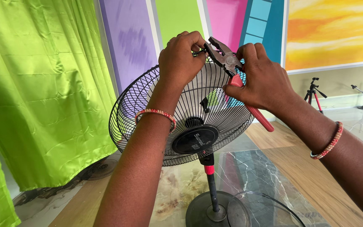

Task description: The person removes the outer cage of a standing fan by hand, then uses pliers to cut and remove the wire ties securing the inner cage. The inner cage is then removed, leaving the fan blades exposed.

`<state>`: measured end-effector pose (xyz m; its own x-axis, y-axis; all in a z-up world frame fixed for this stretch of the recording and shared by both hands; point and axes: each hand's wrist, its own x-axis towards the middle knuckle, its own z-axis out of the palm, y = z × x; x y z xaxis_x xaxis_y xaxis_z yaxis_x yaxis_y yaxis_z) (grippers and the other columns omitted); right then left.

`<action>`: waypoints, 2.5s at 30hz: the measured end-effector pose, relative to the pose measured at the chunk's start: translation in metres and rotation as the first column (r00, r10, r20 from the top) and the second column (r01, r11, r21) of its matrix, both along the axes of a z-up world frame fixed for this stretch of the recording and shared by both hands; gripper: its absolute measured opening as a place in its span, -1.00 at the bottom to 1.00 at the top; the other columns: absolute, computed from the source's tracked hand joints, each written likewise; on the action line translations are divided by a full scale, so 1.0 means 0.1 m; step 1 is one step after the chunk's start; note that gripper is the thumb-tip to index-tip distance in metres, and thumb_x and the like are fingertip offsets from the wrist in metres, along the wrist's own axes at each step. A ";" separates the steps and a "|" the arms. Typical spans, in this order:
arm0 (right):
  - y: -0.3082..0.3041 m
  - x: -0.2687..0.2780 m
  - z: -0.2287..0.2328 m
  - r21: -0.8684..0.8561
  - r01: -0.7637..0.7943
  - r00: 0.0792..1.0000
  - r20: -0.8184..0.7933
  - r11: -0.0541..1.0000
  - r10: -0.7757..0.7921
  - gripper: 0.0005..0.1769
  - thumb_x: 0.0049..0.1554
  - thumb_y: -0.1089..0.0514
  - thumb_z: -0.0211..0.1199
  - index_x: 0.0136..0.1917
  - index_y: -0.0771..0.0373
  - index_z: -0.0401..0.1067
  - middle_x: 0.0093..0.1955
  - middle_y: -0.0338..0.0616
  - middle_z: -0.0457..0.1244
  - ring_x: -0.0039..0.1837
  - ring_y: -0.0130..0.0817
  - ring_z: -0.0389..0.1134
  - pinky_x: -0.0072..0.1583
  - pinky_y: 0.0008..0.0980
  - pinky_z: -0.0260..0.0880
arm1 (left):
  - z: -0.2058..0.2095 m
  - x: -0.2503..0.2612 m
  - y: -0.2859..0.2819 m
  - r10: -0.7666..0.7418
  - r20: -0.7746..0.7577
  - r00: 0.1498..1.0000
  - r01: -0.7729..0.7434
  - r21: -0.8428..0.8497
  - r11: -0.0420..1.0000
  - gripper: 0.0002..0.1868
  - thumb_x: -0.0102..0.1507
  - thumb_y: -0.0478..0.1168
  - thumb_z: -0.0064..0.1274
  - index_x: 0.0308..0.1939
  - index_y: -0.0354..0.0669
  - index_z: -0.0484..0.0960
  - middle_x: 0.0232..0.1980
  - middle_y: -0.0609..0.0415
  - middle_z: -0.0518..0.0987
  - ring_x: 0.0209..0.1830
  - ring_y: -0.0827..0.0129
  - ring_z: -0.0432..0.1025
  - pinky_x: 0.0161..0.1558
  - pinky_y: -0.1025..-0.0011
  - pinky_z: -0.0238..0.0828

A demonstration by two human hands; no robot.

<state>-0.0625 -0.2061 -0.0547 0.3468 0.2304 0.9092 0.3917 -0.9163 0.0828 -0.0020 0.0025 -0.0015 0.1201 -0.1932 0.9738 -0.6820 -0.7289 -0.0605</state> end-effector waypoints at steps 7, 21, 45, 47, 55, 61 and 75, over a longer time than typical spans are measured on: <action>0.02 0.01 0.04 -0.028 -0.008 1.000 -0.031 1.000 0.007 -0.16 -0.15 -0.14 0.44 0.22 0.33 0.18 0.04 0.09 0.19 -0.11 0.00 0.40 -0.14 -0.02 0.47 | 0.03 -0.04 0.03 -0.017 -0.024 1.000 0.017 0.004 1.000 -0.83 0.10 -0.18 0.35 -0.33 0.08 0.64 -0.30 0.33 0.61 -0.20 0.41 0.54 -0.27 0.28 0.43; 0.07 0.03 0.16 -0.048 -0.209 0.959 -0.207 0.977 0.195 -0.47 -0.09 -0.02 0.34 0.02 0.37 0.32 -0.24 0.12 0.28 -0.21 0.05 0.36 -0.11 -0.02 0.36 | 0.04 -0.13 0.16 -0.056 -0.060 0.997 0.062 0.093 0.994 -0.64 0.08 -0.22 0.23 -0.03 0.16 0.65 -0.20 0.30 0.60 -0.03 0.36 0.52 -0.07 0.27 0.48; -0.24 -0.01 0.08 -0.015 -0.032 0.999 -0.021 0.999 0.031 -0.27 0.20 -0.44 0.19 0.24 0.24 0.42 -0.03 0.13 0.32 -0.02 0.14 0.37 -0.03 0.05 0.37 | 0.12 -0.15 0.24 -0.154 -0.181 0.971 0.179 0.131 0.975 -0.69 0.26 -0.01 0.16 0.01 -0.01 0.73 -0.19 0.17 0.60 -0.13 0.35 0.50 -0.05 0.28 0.45; -0.24 -0.03 0.08 0.019 0.015 0.999 -0.029 1.000 -0.014 -0.26 0.13 -0.43 0.22 0.29 0.19 0.42 -0.03 0.09 0.31 -0.01 0.11 0.37 -0.04 0.06 0.36 | 0.10 -0.07 0.23 -0.077 -0.028 0.997 0.081 0.191 0.978 -0.70 0.17 -0.13 0.24 -0.05 -0.13 0.72 -0.12 0.11 0.63 -0.02 0.24 0.50 -0.01 0.21 0.42; -0.20 -0.01 0.02 -0.047 0.110 0.981 0.168 0.993 -0.100 -0.21 0.11 -0.47 0.25 0.23 0.25 0.42 -0.07 0.02 0.28 -0.05 0.04 0.37 -0.07 0.00 0.35 | 0.07 0.01 0.15 -0.151 -0.093 0.984 0.152 -0.001 0.988 -0.81 0.11 -0.25 0.35 -0.25 -0.12 0.67 -0.17 0.18 0.72 -0.09 0.34 0.62 -0.05 0.32 0.52; -0.24 0.01 0.03 -0.102 0.158 0.965 0.228 0.982 -0.131 -0.19 0.11 -0.51 0.24 0.20 0.26 0.42 -0.12 -0.01 0.27 -0.13 -0.04 0.36 -0.10 -0.06 0.35 | 0.08 -0.09 0.13 -0.138 -0.166 0.976 0.133 -0.046 0.990 -0.82 0.09 -0.22 0.37 -0.33 -0.12 0.67 -0.24 0.21 0.71 -0.18 0.43 0.63 -0.16 0.34 0.53; -0.12 0.18 0.23 -0.022 0.148 0.983 0.115 0.989 -0.145 -0.22 0.16 -0.47 0.29 0.18 0.28 0.35 -0.07 0.13 0.30 -0.10 0.15 0.39 -0.11 0.06 0.39 | 0.18 -0.08 0.11 -0.113 -0.266 0.957 0.108 -0.033 0.994 -0.77 0.06 -0.10 0.41 -0.39 -0.12 0.71 -0.24 0.20 0.67 -0.22 0.43 0.57 -0.15 0.35 0.49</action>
<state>-0.0450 -0.2182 -0.0317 0.2747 0.2124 0.9378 0.2398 -0.9596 0.1471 -0.0096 0.0137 0.0164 0.3557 -0.2023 0.9125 -0.7474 -0.6477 0.1478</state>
